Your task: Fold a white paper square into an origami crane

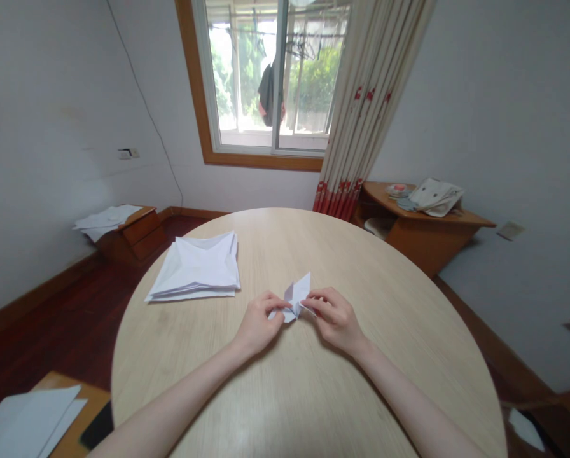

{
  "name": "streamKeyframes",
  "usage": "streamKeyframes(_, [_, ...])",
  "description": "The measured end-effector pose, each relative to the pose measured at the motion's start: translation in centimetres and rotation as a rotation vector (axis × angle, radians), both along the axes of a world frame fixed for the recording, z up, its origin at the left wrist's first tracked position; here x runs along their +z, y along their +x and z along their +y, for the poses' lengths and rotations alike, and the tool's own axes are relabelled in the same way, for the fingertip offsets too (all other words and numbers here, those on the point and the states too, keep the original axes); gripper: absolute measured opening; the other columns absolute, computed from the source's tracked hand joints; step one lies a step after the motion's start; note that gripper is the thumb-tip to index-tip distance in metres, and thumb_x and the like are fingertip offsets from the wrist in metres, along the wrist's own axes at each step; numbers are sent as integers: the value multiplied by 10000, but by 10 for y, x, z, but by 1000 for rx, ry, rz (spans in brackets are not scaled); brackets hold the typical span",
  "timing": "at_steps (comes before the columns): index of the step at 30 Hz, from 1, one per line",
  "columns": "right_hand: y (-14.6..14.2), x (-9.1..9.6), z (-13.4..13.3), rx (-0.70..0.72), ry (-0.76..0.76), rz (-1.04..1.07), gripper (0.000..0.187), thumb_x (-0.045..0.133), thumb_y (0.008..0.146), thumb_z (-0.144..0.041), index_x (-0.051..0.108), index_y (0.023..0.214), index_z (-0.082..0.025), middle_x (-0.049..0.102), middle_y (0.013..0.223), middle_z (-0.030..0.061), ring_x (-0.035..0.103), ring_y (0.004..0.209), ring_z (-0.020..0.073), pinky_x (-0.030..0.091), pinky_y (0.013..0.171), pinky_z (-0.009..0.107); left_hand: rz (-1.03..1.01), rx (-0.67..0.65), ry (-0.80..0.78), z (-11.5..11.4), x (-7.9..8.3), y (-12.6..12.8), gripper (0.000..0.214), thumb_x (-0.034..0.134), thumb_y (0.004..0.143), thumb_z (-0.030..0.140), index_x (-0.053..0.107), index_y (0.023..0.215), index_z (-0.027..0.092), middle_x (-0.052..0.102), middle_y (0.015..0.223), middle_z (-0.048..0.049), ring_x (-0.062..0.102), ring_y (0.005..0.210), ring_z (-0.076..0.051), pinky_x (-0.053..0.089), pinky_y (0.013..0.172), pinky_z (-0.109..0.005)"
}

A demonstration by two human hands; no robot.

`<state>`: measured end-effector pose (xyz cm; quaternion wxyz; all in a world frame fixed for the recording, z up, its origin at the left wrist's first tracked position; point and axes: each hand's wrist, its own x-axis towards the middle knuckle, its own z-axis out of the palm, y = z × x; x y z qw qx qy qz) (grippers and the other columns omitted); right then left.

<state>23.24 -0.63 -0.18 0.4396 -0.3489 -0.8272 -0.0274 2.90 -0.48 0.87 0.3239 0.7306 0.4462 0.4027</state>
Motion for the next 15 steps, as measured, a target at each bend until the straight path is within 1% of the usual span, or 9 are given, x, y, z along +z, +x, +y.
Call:
streamKeyframes(5, [-3,3,-3,46,-96,9,179,562,842,-142,599,995,-227,638,991,91,601,922,222,510,774,359,-15,-6,-17,0,0,0,341,479,716,80,767,865,183,639,810,-37,607,781,-172,444,757,-265])
streamKeyframes(10, [-4,9,-7,84,-164,-21,166,580,847,-203,545,1009,-215,608,1045,105,581,974,240,499,812,383,34,-15,-36,-1,3,0,360,474,721,77,768,887,201,621,811,-24,596,788,-157,441,766,-251])
streamKeyframes(12, [-5,10,-8,97,-173,-9,131,551,872,-209,543,1003,-211,609,1028,102,580,967,234,496,809,371,36,-22,-41,-1,4,0,366,469,719,75,766,894,198,620,814,-23,596,791,-154,441,773,-250])
streamKeyframes(15, [-7,9,-9,78,-154,30,57,507,908,-202,545,949,-214,619,931,77,587,891,214,492,762,340,-11,-27,-37,-2,4,0,351,466,713,71,760,874,176,645,826,-31,607,801,-160,443,785,-255])
